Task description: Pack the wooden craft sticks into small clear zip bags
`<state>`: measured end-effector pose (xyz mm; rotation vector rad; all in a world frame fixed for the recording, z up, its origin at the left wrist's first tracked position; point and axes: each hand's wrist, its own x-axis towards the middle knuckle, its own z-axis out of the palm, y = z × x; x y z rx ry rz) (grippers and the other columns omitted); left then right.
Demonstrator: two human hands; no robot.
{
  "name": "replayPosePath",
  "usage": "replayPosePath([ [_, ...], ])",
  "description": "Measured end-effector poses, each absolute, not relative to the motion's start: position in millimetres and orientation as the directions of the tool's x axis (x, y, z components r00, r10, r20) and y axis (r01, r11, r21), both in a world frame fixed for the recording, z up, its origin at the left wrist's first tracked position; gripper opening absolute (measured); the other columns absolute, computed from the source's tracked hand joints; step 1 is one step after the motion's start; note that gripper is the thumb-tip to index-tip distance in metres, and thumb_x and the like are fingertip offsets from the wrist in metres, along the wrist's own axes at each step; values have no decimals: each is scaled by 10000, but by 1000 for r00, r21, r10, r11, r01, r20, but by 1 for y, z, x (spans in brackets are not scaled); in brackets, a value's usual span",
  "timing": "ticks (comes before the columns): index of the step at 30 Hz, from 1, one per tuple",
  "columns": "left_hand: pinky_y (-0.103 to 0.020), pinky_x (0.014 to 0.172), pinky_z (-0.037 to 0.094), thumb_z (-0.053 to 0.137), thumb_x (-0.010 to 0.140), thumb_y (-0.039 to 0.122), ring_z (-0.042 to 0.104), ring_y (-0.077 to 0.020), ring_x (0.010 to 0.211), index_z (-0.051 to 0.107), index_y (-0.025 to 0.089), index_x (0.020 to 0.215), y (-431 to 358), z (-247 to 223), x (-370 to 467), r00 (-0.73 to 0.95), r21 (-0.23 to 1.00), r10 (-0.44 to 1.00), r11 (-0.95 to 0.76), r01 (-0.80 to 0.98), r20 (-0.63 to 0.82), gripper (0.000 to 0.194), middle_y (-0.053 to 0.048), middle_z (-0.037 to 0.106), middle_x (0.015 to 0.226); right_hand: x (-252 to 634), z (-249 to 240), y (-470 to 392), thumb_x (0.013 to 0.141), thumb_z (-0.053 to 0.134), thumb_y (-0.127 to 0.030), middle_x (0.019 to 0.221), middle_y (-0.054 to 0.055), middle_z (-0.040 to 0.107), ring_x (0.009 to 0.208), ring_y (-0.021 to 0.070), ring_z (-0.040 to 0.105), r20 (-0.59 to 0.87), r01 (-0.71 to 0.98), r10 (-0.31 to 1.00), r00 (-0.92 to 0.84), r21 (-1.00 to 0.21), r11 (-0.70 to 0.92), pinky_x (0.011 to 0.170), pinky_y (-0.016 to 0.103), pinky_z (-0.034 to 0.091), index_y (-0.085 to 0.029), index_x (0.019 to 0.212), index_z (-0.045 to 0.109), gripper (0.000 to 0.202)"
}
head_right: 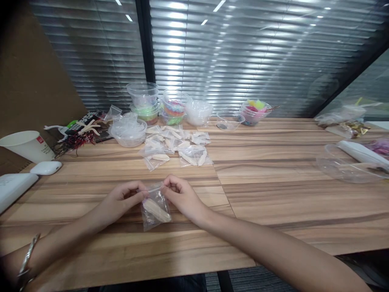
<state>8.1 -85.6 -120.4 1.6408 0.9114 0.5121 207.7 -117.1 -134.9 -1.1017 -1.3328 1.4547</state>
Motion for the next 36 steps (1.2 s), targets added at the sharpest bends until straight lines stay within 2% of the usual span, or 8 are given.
replayPosePath([
  [4, -227, 655, 372, 490, 864, 396, 483, -126, 705, 584, 120, 799, -86, -117, 8, 621, 932, 773, -121, 343, -128, 299, -23, 555, 743, 206, -131, -120, 846, 552, -383, 768, 5, 501, 689, 62, 451, 3, 65, 946, -324, -998, 26, 621, 184, 357, -127, 852, 519, 258],
  [8, -247, 688, 389, 467, 874, 387, 506, -139, 723, 593, 118, 791, -90, -113, 8, 658, 904, 740, -179, 390, -137, 308, -31, 578, 752, 205, -131, -124, 856, 536, -385, 730, 2, 500, 662, 59, 438, -24, 162, 936, -351, -986, 35, 598, 183, 343, -121, 842, 548, 265],
  [17, -244, 697, 389, 467, 879, 391, 492, -132, 728, 586, 133, 797, -91, -114, 8, 671, 907, 730, -186, 377, -129, 296, -17, 553, 749, 205, -131, -125, 854, 536, -372, 699, -3, 483, 632, 57, 425, -35, 180, 939, -343, -983, 29, 561, 177, 332, -113, 822, 530, 261],
  [22, -233, 682, 390, 458, 890, 378, 489, -126, 722, 587, 147, 813, -91, -114, 8, 696, 906, 711, -224, 359, -100, 275, -8, 551, 752, 204, -125, -127, 860, 527, -379, 734, 4, 491, 671, 61, 432, -28, 202, 910, -414, -977, 61, 602, 182, 346, -110, 843, 534, 270],
  [29, -231, 673, 396, 453, 888, 358, 510, -131, 724, 589, 138, 815, -93, -111, 6, 714, 870, 696, -301, 391, -80, 270, -20, 575, 770, 203, -124, -128, 864, 516, -406, 716, 4, 508, 641, 58, 427, -35, 254, 888, -459, -963, 94, 577, 181, 335, -112, 859, 564, 297],
  [33, -230, 674, 392, 466, 880, 371, 502, -133, 729, 584, 135, 815, -92, -110, 7, 691, 907, 716, -221, 358, -98, 272, -18, 562, 763, 203, -127, -126, 859, 527, -390, 761, 19, 533, 695, 73, 467, -28, 181, 911, -412, -982, 52, 632, 195, 367, -110, 856, 560, 282],
  [36, -226, 666, 388, 454, 880, 419, 495, -132, 729, 570, 126, 805, -91, -112, 8, 644, 946, 757, -115, 302, -113, 324, -22, 559, 768, 204, -127, -125, 841, 550, -410, 728, 15, 514, 660, 73, 449, -28, 145, 947, -320, -989, 20, 602, 200, 348, -109, 812, 528, 303],
])
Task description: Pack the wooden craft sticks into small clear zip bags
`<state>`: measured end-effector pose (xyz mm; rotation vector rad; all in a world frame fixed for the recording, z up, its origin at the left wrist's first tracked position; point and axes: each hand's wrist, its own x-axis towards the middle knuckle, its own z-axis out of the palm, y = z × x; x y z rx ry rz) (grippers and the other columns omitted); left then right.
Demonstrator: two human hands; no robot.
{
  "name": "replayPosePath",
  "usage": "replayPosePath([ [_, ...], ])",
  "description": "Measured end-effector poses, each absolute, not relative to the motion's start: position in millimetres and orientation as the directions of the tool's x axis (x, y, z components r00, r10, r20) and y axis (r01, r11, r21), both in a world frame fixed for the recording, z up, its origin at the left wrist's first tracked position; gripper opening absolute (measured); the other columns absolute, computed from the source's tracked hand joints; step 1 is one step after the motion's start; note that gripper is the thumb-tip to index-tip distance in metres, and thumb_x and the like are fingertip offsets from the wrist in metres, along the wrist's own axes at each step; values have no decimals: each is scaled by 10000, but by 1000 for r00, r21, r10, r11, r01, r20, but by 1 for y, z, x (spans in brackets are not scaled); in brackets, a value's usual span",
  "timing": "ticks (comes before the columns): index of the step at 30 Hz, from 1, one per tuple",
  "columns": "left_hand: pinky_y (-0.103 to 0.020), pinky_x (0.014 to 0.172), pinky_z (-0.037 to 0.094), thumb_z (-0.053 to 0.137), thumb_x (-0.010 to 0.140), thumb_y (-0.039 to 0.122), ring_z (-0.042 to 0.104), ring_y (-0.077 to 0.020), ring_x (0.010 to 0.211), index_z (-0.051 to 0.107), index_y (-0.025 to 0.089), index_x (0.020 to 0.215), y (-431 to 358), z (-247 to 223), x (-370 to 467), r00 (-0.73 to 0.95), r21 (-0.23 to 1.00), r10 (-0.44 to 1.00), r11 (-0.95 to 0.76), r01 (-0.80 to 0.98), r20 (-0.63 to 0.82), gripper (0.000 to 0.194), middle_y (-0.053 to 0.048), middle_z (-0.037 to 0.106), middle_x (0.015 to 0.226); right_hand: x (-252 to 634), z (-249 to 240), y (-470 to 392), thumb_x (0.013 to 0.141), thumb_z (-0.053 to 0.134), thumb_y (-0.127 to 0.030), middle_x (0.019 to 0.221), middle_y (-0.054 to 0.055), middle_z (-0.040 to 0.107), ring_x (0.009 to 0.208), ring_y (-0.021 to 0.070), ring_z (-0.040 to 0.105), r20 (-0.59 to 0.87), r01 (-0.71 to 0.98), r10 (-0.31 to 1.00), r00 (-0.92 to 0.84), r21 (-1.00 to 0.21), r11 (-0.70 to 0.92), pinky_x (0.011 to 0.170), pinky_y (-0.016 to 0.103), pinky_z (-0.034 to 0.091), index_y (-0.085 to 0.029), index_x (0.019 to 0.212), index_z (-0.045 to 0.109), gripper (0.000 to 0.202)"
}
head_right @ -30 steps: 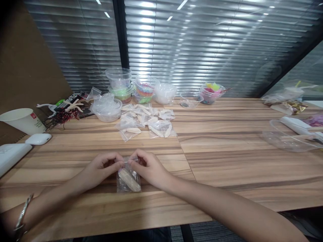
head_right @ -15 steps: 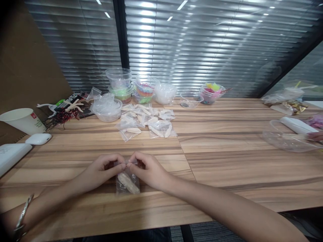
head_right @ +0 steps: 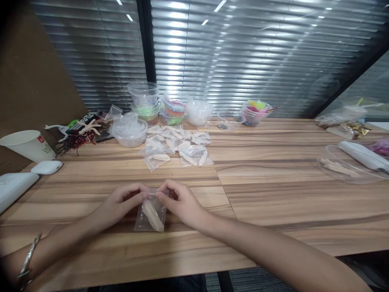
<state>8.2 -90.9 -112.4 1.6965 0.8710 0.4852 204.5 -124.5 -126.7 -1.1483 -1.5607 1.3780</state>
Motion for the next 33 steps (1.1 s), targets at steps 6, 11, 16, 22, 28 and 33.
replayPosePath([
  [6, -220, 662, 363, 455, 883, 430, 457, -120, 706, 560, 126, 761, -86, -119, 5, 560, 922, 828, -189, 339, -36, 345, -6, 518, 724, 205, -125, -122, 857, 530, -419, 757, 8, 487, 711, 75, 450, 3, 62, 958, -285, -998, 21, 666, 206, 361, -119, 813, 498, 304],
  [11, -215, 662, 366, 471, 868, 403, 462, -124, 707, 549, 132, 722, -87, -114, 7, 513, 929, 858, -170, 329, -25, 318, -7, 515, 711, 206, -127, -121, 853, 527, -439, 663, -13, 451, 618, 62, 423, -27, 48, 965, -260, -999, -15, 588, 193, 332, -130, 758, 440, 334],
  [16, -214, 636, 364, 461, 861, 380, 459, -124, 669, 505, 144, 667, -88, -110, 8, 486, 954, 871, -86, 287, -68, 308, -1, 496, 664, 204, -124, -122, 824, 556, -460, 599, -28, 415, 555, 53, 380, -67, 13, 971, -230, -998, -65, 528, 184, 284, -134, 732, 418, 366],
  [22, -213, 618, 360, 478, 864, 361, 451, -108, 630, 495, 140, 686, -86, -115, 7, 447, 976, 894, -60, 210, -41, 284, 8, 480, 635, 203, -127, -119, 849, 540, -424, 515, -46, 419, 476, 43, 353, -62, -43, 960, -272, -996, -76, 489, 174, 258, -136, 773, 449, 311],
  [28, -234, 596, 406, 489, 863, 393, 499, -119, 585, 431, 166, 1027, -84, -119, 10, 381, 992, 917, 122, 18, -120, 287, 24, 541, 614, 228, -130, -90, 867, 538, -336, 650, -11, 551, 601, 60, 507, 62, -345, 997, -49, -938, 41, 574, 170, 393, -155, 849, 462, 197],
  [33, -228, 606, 390, 512, 846, 363, 480, -109, 583, 420, 143, 1029, -84, -118, 10, 419, 996, 903, 73, 59, -91, 301, 25, 534, 594, 253, -129, -63, 846, 553, -312, 1097, 89, 608, 968, 126, 602, -73, -448, 996, -59, -889, -91, 905, 271, 474, -171, 1051, 494, 255],
])
